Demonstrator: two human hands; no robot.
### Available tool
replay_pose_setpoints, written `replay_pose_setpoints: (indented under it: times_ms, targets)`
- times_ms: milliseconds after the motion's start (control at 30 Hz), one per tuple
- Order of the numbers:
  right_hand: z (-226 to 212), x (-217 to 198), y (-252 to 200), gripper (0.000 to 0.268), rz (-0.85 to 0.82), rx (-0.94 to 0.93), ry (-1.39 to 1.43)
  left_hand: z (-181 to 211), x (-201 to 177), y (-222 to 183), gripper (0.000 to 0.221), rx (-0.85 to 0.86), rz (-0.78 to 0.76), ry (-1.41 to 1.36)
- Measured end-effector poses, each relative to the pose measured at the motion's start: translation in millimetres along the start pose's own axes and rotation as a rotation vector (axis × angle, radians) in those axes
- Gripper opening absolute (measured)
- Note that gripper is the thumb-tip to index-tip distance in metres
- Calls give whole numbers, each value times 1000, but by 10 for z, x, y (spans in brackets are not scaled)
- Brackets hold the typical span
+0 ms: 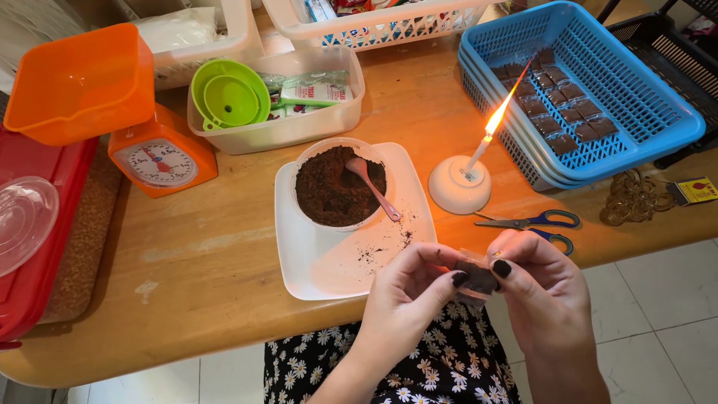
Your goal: Manual packaging of powder samples into small plastic bags, including scooping the powder and heat-sealing the bags with a candle flame.
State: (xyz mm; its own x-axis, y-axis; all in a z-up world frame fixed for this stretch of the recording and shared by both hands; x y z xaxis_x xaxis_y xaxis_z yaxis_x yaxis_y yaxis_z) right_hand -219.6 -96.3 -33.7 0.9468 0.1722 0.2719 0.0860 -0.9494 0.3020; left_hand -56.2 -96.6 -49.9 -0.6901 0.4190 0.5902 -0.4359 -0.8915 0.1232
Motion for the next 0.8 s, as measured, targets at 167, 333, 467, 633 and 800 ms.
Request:
replay_pose_setpoints:
  times_ms: [167,333,467,633,800]
  targets:
    - [185,-245,-51,13,62,47,0,38,-30,33,18,-41,52,88]
    - [232,-421,-27,39,105,64,182,3,-62,139,16,-14,65,64]
    - [235,-429,40,46,98,76,-121,-25,-105,336,13,21,126,169]
    - [386,-513,179,26,213,131,-246,-155,-130,648,14,61,152,132]
    - [484,-710,415,12,275,33,-294,-285,-342,885,26,120,268,256]
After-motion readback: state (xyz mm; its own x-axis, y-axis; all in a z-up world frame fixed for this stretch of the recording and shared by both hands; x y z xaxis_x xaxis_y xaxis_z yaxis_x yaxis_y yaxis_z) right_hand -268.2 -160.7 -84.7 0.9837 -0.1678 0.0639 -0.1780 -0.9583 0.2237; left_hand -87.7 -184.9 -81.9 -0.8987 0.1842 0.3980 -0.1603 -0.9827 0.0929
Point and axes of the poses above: each hand's wrist, its own y-axis towards the middle knuckle, its own x-axis out of the palm, z = x × y, the point moved 9 cm from there along y, towards the middle knuckle, and after that the axes turned 8 degrees about -z, right-handed, at the moved point
